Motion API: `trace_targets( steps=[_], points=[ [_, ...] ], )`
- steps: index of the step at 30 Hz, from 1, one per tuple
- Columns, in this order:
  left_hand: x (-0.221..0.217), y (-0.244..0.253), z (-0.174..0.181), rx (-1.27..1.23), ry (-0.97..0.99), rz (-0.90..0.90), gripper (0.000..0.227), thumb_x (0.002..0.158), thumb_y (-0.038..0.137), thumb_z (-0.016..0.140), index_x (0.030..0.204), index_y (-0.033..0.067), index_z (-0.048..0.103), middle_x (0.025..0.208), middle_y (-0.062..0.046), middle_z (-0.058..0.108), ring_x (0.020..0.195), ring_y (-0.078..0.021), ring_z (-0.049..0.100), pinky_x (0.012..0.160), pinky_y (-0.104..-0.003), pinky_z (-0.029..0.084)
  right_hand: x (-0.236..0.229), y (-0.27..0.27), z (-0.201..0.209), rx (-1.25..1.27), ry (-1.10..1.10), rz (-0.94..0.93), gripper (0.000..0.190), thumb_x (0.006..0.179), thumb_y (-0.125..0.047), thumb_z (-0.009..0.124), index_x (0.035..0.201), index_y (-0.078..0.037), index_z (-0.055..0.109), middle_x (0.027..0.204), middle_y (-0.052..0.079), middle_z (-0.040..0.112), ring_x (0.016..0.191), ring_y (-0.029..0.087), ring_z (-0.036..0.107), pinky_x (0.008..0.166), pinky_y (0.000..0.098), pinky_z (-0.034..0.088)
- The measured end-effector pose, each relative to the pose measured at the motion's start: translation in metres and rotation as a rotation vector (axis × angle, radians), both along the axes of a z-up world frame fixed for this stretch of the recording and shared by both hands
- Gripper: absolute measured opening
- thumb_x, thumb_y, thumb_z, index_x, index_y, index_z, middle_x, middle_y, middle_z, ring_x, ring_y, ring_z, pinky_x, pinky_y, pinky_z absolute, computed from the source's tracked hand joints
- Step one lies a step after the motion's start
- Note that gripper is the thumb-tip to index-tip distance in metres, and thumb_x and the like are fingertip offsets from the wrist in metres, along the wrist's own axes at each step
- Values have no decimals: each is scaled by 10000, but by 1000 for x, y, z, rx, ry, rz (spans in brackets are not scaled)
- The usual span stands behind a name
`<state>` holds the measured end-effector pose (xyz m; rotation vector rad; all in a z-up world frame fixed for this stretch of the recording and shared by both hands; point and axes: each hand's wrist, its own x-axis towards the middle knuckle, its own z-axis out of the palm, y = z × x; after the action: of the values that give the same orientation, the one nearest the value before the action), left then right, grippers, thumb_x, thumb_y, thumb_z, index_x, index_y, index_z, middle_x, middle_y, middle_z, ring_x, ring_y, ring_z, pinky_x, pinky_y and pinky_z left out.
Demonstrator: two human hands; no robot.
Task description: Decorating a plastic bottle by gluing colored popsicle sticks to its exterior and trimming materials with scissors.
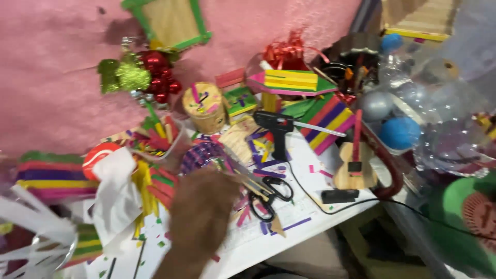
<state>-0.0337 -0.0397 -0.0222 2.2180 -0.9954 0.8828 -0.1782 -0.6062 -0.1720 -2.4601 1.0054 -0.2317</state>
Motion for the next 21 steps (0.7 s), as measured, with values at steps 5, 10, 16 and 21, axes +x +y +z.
trace_targets(
  steps=[5,10,16,21],
  points=[
    [11,39,24,-115,157,178,351,785,339,856,1002,91,735,1000,-71,755,1006,-266,700,921,-410,536,62,133,143,-156,154,474,207,949,-174,703,1124,-74,748,990,174,778,855,368,770,796,493,587],
    [29,27,-6,191,344,244,579,801,623,764,1087,120,768,1144,-84,745,1132,-285,612,1059,-517,389,104,265,148,-667,-30,1412,693,845,-242,577,1507,-73,460,1319,114,660,1101,341,665,841,489,579],
    [41,20,-23,-17,82,242,207,865,336,776,824,133,785,897,17,718,1035,-247,604,1151,-549,309,138,332,112,-516,52,1240,545,929,-327,617,1454,-204,538,1076,159,700,801,447,717,580,567,589],
    [29,27,-13,-376,312,0,225,827,258,829,726,106,698,802,2,693,862,-184,626,1121,-527,383,140,344,118,-382,356,1155,689,959,-490,620,1549,-221,387,1282,117,642,1095,379,646,887,516,551]
  ],
)
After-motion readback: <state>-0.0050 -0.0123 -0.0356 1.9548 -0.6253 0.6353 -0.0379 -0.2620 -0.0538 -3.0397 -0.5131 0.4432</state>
